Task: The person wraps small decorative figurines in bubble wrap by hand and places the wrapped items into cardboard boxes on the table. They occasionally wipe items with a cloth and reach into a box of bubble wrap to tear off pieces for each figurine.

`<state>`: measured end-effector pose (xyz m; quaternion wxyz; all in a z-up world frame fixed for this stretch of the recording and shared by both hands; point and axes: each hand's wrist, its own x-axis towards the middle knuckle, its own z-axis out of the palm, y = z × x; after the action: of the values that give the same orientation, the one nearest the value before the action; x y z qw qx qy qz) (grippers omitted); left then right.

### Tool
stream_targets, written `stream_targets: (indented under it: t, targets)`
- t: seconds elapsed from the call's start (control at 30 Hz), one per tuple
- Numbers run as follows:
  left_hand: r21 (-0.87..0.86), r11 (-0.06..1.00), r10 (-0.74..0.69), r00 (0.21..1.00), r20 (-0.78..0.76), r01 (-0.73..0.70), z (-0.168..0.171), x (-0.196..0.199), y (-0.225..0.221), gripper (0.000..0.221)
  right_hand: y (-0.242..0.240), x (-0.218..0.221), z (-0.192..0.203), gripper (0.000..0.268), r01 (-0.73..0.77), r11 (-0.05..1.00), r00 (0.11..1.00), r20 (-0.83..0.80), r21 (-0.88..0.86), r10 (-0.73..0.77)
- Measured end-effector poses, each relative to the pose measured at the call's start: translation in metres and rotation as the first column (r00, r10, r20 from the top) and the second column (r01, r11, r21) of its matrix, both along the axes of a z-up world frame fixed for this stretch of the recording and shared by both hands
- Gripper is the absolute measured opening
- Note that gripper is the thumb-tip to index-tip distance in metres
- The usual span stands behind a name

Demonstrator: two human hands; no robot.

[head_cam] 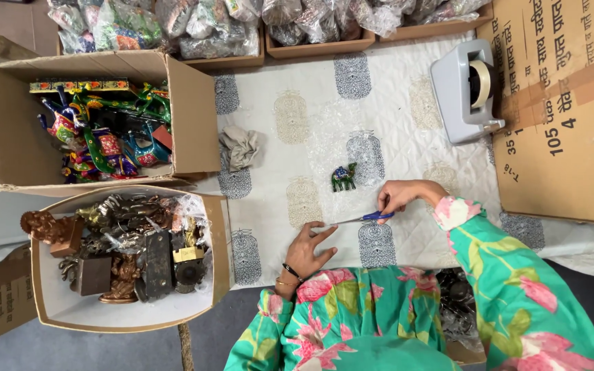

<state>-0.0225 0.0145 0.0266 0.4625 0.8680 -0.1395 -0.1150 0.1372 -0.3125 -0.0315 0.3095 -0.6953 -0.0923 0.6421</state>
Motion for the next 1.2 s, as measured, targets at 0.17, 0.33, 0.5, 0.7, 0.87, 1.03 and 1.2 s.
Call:
stream_targets:
  t: [0.17, 0.33, 0.5, 0.7, 0.87, 1.03, 1.2]
  targets:
    - [0.019, 1.000, -0.001, 1.000, -0.022, 0.002, 0.003, 0.000, -0.001, 0.051, 0.002, -0.004, 0.000, 0.028, -0.052, 0.996, 0.989, 0.140, 0.077, 0.041]
    - [-0.231, 0.967, 0.077, 0.989, -0.127, -0.105, -0.034, -0.010, 0.002, 0.042, -0.003, -0.020, 0.002, 0.027, -0.025, 0.998, 0.962, 0.271, 0.066, 0.006]
    - [-0.485, 0.829, 0.120, 0.936, -0.331, -0.278, -0.113, -0.021, 0.009, 0.041, 0.005, -0.042, 0.022, 0.029, -0.127, 0.981, 0.800, 0.569, -0.148, 0.190]
    - [-0.529, 0.056, -0.179, 0.512, -0.840, -0.847, -0.150, -0.032, 0.024, 0.057, 0.017, -0.063, 0.037, 0.027, -0.133, 0.967, 0.620, 0.743, -0.218, 0.252]
    - [-0.579, -0.375, -0.212, 0.675, -0.707, -0.724, -0.080, -0.011, 0.063, 0.049, 0.021, -0.075, 0.045, 0.025, -0.110, 0.962, 0.579, 0.771, -0.249, 0.266]
    - [-0.547, -0.339, -0.142, 0.616, -0.775, -0.766, -0.072, -0.011, 0.075, 0.050, 0.013, -0.094, 0.038, 0.039, -0.127, 0.989, 0.501, 0.855, -0.082, 0.135]
    - [-0.365, 0.384, 0.406, 0.510, -0.758, -0.848, -0.110, 0.007, 0.075, 0.048, 0.023, -0.116, 0.059, 0.065, -0.077, 0.954, 0.490, 0.822, -0.290, 0.290]
